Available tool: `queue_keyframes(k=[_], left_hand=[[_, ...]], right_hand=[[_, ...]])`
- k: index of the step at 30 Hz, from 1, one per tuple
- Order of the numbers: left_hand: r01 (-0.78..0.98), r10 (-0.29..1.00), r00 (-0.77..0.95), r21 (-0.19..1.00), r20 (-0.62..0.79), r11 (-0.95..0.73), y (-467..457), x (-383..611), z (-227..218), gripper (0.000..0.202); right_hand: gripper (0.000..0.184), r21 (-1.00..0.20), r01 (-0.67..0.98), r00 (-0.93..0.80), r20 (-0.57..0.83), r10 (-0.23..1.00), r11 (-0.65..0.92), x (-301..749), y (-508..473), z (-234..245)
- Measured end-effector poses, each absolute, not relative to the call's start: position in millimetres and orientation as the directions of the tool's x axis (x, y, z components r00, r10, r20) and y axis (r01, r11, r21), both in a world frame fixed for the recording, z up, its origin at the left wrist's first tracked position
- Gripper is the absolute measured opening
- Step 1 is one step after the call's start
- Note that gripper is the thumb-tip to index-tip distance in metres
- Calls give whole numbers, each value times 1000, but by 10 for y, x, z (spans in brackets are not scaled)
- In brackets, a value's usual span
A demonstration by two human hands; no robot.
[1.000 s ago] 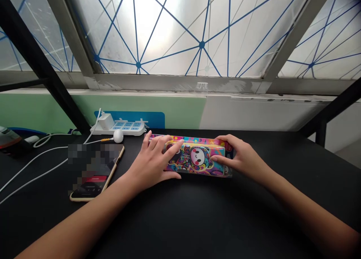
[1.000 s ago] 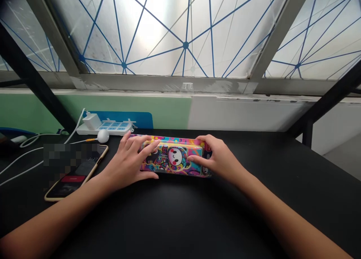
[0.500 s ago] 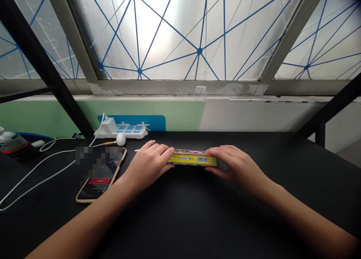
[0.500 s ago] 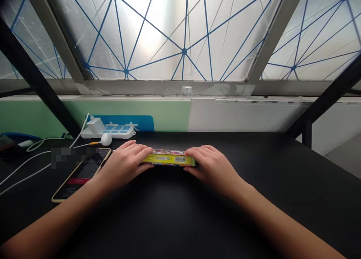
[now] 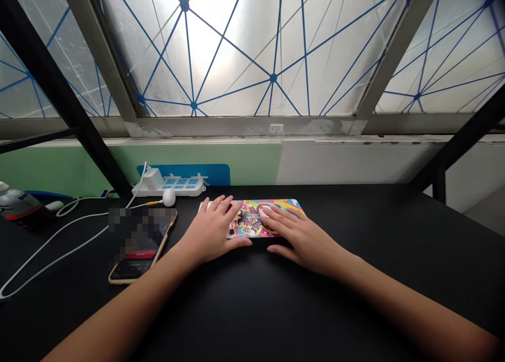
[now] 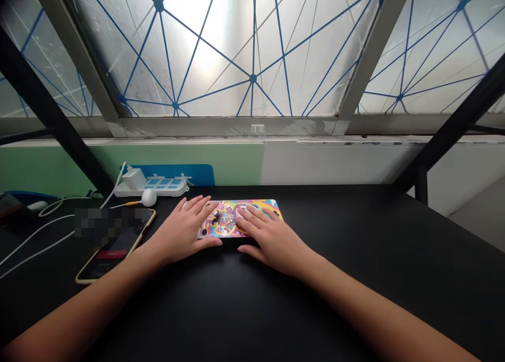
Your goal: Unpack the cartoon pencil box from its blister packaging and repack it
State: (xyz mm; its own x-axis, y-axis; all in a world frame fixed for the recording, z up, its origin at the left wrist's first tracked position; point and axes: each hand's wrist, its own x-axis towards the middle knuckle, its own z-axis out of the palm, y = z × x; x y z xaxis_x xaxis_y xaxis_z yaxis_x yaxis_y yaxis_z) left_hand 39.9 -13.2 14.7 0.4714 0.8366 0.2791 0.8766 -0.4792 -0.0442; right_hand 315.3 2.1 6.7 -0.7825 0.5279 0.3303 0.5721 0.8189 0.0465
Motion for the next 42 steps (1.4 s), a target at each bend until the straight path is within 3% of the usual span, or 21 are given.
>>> queue_keyframes(k=[4,9,17,22,24,26,28,30,34,42], left_hand=[[914,901,402,-9,161,-406,-116,382,110,104],[920,914,388,15,119,-393,-123,368,137,105],[927,925,374,18,75,-376,-125,348,168,106],[926,925,374,24,73,-376,-119,338,148,105],[924,922,380,21,75,-383,-115,334,136,103],[923,921,383,17,74,-385,-113,333,127,101],[923,921,383,17,76,-385,-112,333,122,101],[921,919,386,20,81,-389,-112,334,119,100],[916,913,397,31,93,-401,-113,329,110,100],[917,916,388,53,98,-394,-111,336,119,96]], right_hand=[[70,12,541,-820,228,525,841,3051,30,67],[71,-99,569,-804,138,578,816,3122,20,167],[53,-230,615,-760,80,645,754,3617,173,406],[40,-156,672,-704,168,690,724,3722,258,431],[45,-103,667,-697,263,667,738,3626,214,368],[64,-70,653,-696,337,634,754,3474,129,277],[85,-40,641,-707,357,610,767,3307,31,178],[94,-2,628,-734,332,593,778,3167,-47,94],[87,-6,610,-774,211,597,792,3066,-84,31],[67,-199,623,-762,64,645,756,3408,-10,264]])
